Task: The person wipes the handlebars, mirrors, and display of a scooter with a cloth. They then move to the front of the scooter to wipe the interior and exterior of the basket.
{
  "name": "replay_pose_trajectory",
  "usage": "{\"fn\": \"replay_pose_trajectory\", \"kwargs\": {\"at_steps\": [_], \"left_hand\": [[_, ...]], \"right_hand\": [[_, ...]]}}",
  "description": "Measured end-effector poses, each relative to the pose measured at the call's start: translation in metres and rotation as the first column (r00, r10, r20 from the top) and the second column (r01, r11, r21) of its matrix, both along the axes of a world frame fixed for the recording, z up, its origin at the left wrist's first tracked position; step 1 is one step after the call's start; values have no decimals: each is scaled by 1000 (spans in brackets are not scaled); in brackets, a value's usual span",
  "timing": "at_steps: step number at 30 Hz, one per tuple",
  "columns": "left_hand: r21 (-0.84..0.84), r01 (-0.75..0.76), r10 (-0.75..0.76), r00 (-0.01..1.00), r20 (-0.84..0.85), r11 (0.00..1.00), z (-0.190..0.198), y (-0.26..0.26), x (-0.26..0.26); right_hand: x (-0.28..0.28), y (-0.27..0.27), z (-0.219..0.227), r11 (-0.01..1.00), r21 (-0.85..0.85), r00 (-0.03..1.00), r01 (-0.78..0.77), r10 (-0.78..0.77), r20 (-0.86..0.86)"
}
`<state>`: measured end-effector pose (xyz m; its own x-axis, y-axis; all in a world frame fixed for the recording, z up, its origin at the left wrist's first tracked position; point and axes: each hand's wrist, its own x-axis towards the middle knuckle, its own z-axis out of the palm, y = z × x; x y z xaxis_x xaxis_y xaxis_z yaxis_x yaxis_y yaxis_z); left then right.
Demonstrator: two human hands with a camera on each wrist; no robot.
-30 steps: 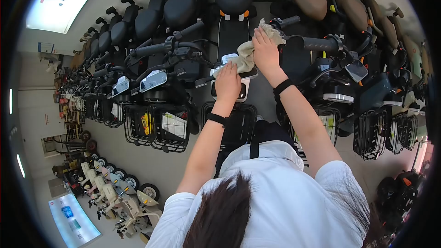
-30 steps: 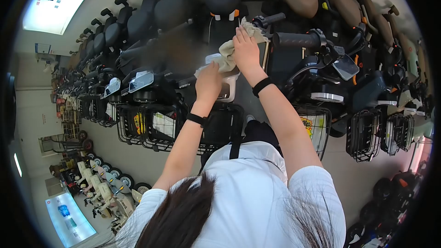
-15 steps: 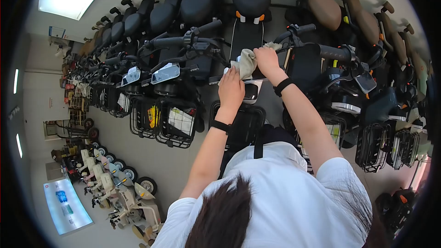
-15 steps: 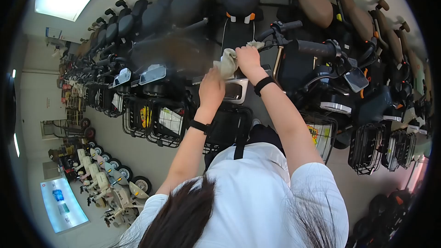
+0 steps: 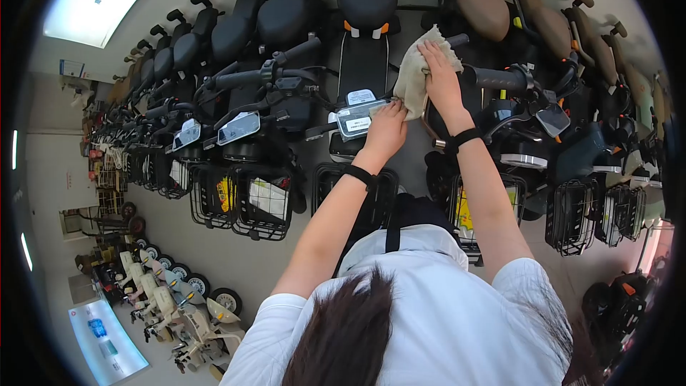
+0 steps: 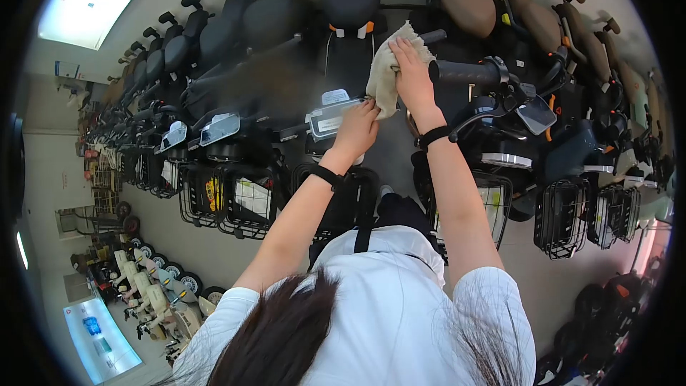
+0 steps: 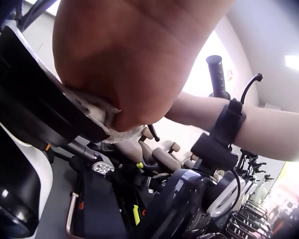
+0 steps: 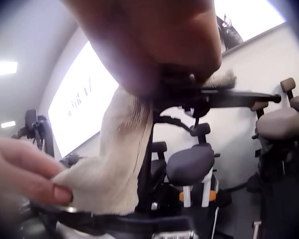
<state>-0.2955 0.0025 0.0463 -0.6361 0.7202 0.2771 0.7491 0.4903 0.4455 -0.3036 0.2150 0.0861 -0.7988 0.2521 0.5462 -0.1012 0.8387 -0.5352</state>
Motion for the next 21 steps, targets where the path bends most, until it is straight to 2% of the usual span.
{"fn": "replay_pose_trajectory", "kwargs": {"at_steps": [2,4,8,10,14,16,20,21], "left_hand": [[4,-4,4,1000,18,1000,0,0,-1],[5,-5,5,999,42,1000,0,-5,2],[6,-40,40,999,4,999,6,-15,2],[-41,-129,129,992,-3,991,9,-22,4],[-121,-172,174,985,5,978,23,-41,0],[-128,-227,229,974,0,966,29,-55,0],[-41,-298,295,953,-71,954,37,-82,2],[-43,-318,315,946,-74,947,39,-87,2]], "right_hand": [[0,-4,0,998,-63,997,-14,19,78],[0,-10,-1,997,-74,997,-2,7,76],[-5,-19,-3,999,53,995,15,-20,101],[-3,-32,-4,984,170,978,53,-85,191],[-6,-44,-12,961,262,981,93,-133,141],[-6,-49,-12,925,367,974,98,-164,154],[-5,-70,-19,882,470,967,19,-136,217],[-6,-80,-32,823,567,955,-36,-139,263]]}}
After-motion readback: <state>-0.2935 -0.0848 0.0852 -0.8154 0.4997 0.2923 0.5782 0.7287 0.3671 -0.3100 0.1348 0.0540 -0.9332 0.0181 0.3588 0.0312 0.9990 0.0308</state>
